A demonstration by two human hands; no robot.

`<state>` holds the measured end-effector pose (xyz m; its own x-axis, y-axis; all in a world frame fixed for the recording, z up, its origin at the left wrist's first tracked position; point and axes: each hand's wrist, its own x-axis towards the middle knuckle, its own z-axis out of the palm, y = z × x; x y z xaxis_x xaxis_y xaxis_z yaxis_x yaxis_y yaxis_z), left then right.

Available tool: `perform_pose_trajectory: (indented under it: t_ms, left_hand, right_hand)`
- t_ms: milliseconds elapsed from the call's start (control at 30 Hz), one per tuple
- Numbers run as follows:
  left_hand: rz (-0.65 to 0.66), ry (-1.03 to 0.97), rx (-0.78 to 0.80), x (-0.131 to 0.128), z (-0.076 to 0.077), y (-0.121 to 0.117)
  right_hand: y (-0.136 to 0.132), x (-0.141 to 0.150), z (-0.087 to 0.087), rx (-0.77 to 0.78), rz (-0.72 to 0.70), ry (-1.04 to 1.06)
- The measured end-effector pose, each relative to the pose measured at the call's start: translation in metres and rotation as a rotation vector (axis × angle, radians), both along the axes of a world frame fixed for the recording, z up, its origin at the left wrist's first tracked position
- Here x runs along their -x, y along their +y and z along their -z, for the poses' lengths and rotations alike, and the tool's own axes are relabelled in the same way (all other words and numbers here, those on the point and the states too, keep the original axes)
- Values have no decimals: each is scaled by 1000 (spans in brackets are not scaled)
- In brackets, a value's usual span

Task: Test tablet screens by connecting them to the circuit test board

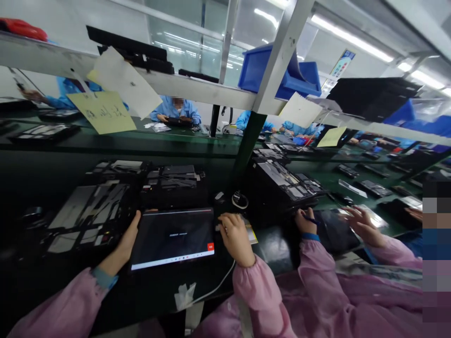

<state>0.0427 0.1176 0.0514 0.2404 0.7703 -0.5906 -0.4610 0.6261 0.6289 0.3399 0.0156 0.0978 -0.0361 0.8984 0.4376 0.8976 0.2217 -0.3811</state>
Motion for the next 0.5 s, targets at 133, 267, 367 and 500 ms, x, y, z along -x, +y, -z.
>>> perform_pose_trajectory:
  t_ms: [133, 267, 367, 500]
  left_hand:
    - [-19, -75, -46, 0, -2, 0]
    - [-36, -78, -35, 0, -2, 1]
    - [-29, -71, -34, 1, -1, 1]
    - [-27, -76, -96, 2, 2, 3]
  right_hand:
    - [-21, 14, -45, -71, -52, 71]
    - [-21, 8, -33, -42, -50, 115]
    - [-3, -6, 10, -8, 42, 101]
    - [19, -15, 53, 93, -2, 71]
